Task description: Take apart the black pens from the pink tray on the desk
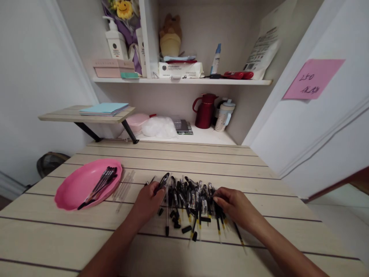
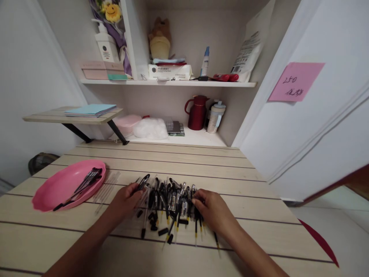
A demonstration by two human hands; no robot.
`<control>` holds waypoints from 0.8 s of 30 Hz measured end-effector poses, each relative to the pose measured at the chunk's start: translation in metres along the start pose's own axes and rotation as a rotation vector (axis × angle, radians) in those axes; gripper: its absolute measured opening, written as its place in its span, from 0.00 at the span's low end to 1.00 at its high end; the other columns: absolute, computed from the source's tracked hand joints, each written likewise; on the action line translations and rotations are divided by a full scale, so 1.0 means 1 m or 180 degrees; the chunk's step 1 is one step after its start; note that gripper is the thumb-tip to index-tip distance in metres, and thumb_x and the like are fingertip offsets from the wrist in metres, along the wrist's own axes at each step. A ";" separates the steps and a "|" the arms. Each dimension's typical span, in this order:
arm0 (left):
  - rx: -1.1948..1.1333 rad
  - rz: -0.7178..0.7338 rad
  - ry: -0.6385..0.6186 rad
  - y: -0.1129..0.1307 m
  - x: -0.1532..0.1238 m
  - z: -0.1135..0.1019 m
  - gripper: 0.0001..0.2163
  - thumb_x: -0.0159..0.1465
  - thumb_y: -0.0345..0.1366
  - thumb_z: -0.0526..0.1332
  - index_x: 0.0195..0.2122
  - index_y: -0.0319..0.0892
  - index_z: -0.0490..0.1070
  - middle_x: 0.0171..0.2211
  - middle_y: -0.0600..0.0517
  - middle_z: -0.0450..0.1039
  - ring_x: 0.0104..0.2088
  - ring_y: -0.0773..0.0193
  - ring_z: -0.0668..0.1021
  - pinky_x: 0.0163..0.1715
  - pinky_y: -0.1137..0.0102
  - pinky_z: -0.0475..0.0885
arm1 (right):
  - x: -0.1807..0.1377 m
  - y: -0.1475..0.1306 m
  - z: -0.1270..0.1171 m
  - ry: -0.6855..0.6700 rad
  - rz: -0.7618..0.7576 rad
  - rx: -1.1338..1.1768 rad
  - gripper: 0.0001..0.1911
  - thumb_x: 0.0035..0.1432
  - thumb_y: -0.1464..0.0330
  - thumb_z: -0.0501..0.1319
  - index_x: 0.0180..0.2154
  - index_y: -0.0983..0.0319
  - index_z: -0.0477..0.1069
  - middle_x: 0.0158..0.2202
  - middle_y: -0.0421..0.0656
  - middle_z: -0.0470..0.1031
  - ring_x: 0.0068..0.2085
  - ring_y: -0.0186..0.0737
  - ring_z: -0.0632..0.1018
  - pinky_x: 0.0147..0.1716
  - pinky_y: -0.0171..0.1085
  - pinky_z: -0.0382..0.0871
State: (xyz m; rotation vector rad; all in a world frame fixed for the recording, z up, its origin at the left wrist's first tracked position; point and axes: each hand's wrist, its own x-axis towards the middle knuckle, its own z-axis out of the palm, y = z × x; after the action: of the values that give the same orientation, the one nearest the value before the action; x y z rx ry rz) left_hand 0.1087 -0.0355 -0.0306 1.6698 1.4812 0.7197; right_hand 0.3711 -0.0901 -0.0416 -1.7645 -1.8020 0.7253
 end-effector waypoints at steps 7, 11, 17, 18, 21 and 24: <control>-0.1409 -0.0554 -0.0453 0.004 -0.013 0.002 0.08 0.52 0.35 0.53 0.31 0.38 0.68 0.17 0.58 0.60 0.16 0.73 0.63 0.14 0.77 0.54 | -0.004 -0.028 0.020 -0.0306 -0.0195 0.0682 0.10 0.51 0.63 0.54 0.23 0.61 0.66 0.18 0.36 0.63 0.21 0.31 0.63 0.21 0.30 0.54; -0.2008 -0.0518 -0.1050 0.009 -0.025 0.012 0.10 0.50 0.36 0.59 0.32 0.37 0.68 0.18 0.58 0.61 0.16 0.75 0.64 0.15 0.78 0.58 | -0.001 -0.055 0.035 -0.0526 -0.0060 0.1918 0.12 0.50 0.60 0.56 0.26 0.62 0.65 0.19 0.35 0.61 0.21 0.29 0.62 0.21 0.30 0.54; -0.1966 -0.0428 -0.0883 0.011 -0.033 0.026 0.10 0.46 0.34 0.64 0.26 0.39 0.63 0.15 0.60 0.61 0.13 0.75 0.64 0.12 0.79 0.60 | 0.010 -0.084 0.055 -0.0107 0.0035 0.3216 0.14 0.41 0.60 0.64 0.26 0.64 0.66 0.21 0.36 0.64 0.22 0.29 0.63 0.22 0.30 0.56; -0.1975 -0.0456 -0.0870 0.010 -0.035 0.025 0.11 0.46 0.35 0.64 0.24 0.40 0.61 0.14 0.60 0.61 0.12 0.75 0.64 0.11 0.79 0.59 | 0.012 -0.084 0.054 -0.0044 0.0068 0.3296 0.13 0.41 0.61 0.64 0.26 0.64 0.67 0.21 0.36 0.65 0.22 0.29 0.64 0.23 0.30 0.57; -0.2265 -0.0653 -0.1365 0.008 -0.042 0.018 0.11 0.48 0.38 0.62 0.22 0.40 0.59 0.13 0.58 0.64 0.10 0.74 0.64 0.08 0.79 0.56 | 0.021 -0.075 0.036 0.0390 0.0074 0.3571 0.12 0.44 0.63 0.63 0.30 0.63 0.70 0.24 0.39 0.69 0.24 0.30 0.66 0.25 0.31 0.60; -0.2508 -0.0980 -0.1989 0.004 -0.050 0.014 0.11 0.48 0.39 0.62 0.22 0.39 0.61 0.14 0.56 0.66 0.09 0.75 0.64 0.08 0.80 0.54 | 0.031 -0.056 -0.001 0.1225 -0.0162 0.3719 0.11 0.45 0.64 0.62 0.33 0.61 0.70 0.27 0.39 0.70 0.26 0.30 0.68 0.28 0.32 0.62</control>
State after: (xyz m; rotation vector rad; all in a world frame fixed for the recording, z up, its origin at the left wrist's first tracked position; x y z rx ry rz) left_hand 0.1146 -0.0872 -0.0310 0.9033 0.8115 0.4528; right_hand 0.3306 -0.0600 -0.0028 -0.9451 -0.8157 1.0247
